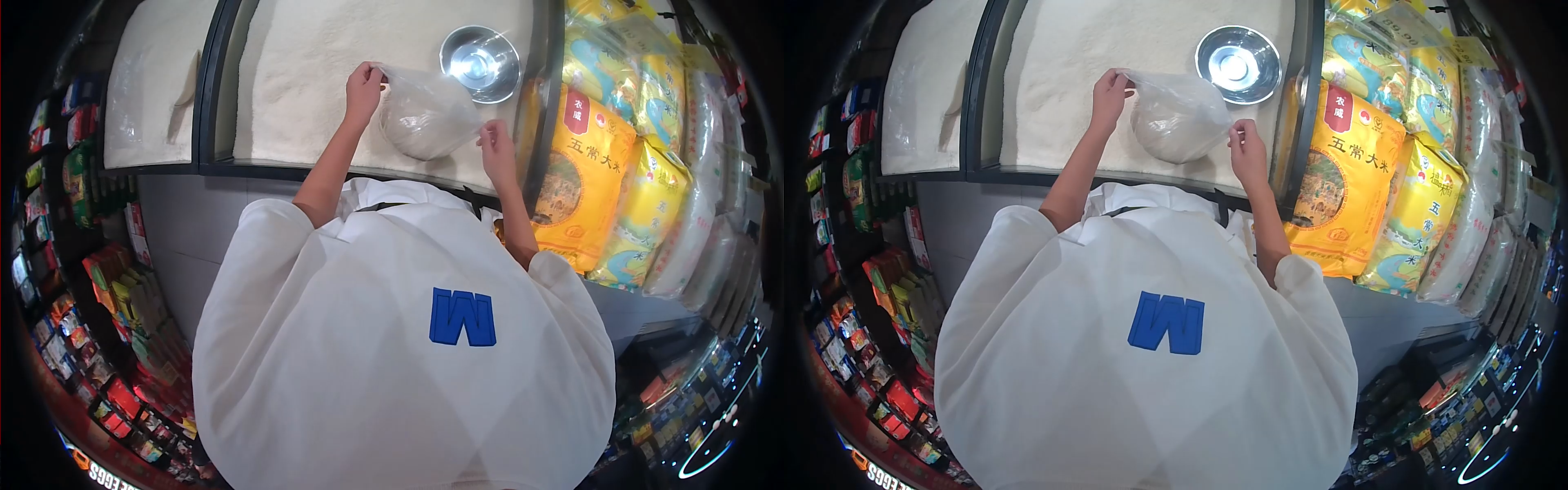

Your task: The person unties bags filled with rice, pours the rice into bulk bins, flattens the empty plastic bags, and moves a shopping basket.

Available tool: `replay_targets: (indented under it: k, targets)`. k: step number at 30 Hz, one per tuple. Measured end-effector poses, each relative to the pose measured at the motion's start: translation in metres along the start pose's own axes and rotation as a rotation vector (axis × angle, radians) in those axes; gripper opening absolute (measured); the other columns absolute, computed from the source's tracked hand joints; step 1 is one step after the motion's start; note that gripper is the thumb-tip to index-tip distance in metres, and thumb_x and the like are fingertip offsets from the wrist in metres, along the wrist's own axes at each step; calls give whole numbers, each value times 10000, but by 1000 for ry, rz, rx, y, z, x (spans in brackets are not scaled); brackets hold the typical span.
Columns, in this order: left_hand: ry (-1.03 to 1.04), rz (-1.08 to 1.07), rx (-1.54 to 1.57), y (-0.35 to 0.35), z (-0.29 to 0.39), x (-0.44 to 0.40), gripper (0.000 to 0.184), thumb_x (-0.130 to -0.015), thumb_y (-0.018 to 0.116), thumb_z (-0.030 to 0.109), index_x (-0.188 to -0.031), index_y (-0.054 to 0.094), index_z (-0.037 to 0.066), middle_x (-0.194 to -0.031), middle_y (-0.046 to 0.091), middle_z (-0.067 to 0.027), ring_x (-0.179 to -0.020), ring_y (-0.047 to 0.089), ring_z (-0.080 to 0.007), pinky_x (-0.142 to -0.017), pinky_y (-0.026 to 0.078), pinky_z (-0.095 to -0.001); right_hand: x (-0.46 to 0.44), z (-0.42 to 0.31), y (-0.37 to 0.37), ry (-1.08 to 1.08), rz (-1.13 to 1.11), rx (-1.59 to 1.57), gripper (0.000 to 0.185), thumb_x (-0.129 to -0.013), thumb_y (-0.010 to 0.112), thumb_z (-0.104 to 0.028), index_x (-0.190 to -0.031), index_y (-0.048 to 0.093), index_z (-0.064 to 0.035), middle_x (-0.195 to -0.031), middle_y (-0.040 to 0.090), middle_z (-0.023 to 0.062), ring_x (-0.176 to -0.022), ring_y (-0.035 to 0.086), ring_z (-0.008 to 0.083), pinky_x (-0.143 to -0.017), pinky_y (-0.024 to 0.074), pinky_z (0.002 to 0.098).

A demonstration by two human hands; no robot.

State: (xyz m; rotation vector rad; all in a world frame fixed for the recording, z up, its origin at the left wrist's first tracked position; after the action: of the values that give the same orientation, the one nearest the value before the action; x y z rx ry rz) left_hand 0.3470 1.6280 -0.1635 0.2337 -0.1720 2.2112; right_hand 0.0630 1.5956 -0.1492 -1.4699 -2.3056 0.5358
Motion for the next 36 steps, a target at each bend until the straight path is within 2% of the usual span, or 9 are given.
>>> replay_targets:
  k: [2, 4, 7, 11, 16, 20, 29, 31, 36]
  targets:
    - [-63, -75, 12, 0, 6, -2, 193, -918, 447, 148, -975, 563, 6, -896, 626, -71, -830, 614, -148, -741, 504, -296, -5, -15, -2, -39, 27, 92, 211, -891, 541, -142, -1066, 502, -31, -874, 604, 131, -776, 608, 240, -678, 486, 342]
    - [-33, -63, 68, 6, 6, -2, 186, -899, 471, 146, -977, 561, 3, -883, 627, -84, -818, 616, -147, -715, 507, -295, -8, -51, -5, -517, 184, 421, 391, -844, 600, -158, -1203, 489, -51, -982, 592, 142, -971, 566, 264, -839, 442, 404]
    - [78, -38, 52, 8, 0, -1, 230, -862, 537, 175, -1008, 549, -3, -878, 623, -107, -807, 618, -161, -697, 510, -304, -16, -77, 7, -561, -1, 292, 502, -811, 621, -156, -1276, 451, -71, -1003, 587, 144, -1023, 523, 293, -883, 393, 436]
    - [149, -37, -399, 15, 26, 22, 404, -796, 649, 261, -1084, 537, 1, -873, 622, -129, -785, 614, -203, -720, 503, -319, -16, -61, 20, -425, -114, 299, 403, -773, 625, -108, -1162, 538, -52, -938, 593, 134, -928, 543, 309, -805, 419, 423]
    - [80, -128, -627, 11, 12, 24, 345, -797, 652, 290, -982, 609, 2, -840, 627, -121, -744, 611, -209, -689, 492, -315, -9, -68, 12, -468, -136, 239, 60, -756, 629, -42, -815, 632, -32, -864, 596, 102, -816, 558, 297, -694, 442, 377]
    - [47, -105, -407, 4, -7, 8, 265, -852, 595, 255, -841, 652, -4, -817, 627, -89, -713, 603, -178, -636, 482, -303, 6, -78, 5, -544, -160, 207, 134, -722, 612, -43, -853, 637, -59, -833, 593, 94, -823, 557, 284, -749, 427, 386]
    - [-288, -7, 8, -26, -30, 8, 212, -925, 467, 180, -944, 600, 16, -814, 613, -55, -714, 595, -132, -629, 493, -264, 28, -104, 8, -493, -252, 148, 286, -780, 604, -95, -1066, 611, -96, -727, 571, 85, -736, 548, 266, -756, 433, 365]
    - [-304, 14, 28, -35, -29, 11, 214, -933, 457, 184, -979, 592, 25, -842, 612, -59, -746, 599, -139, -664, 499, -277, 24, -113, 6, -224, -322, 165, 358, -803, 591, -121, -1160, 565, -103, -733, 588, 89, -709, 564, 250, -706, 448, 362]
    - [-242, 36, 29, -58, -5, 20, 230, -937, 451, 214, -1005, 583, 38, -846, 612, -59, -769, 601, -135, -681, 495, -280, 20, -111, 16, -152, -295, 277, 386, -813, 590, -119, -1195, 542, -101, -714, 574, 99, -654, 560, 263, -628, 451, 363]
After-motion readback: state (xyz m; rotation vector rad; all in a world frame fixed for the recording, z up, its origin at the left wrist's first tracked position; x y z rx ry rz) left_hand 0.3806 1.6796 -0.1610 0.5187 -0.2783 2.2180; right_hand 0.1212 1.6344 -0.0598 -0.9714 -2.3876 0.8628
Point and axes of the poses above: each hand's wrist, its own x-axis away from the middle knuckle, its own y-axis out of the palm, z = x × y, the point moved 3 cm from there along -x, towards the middle knuckle
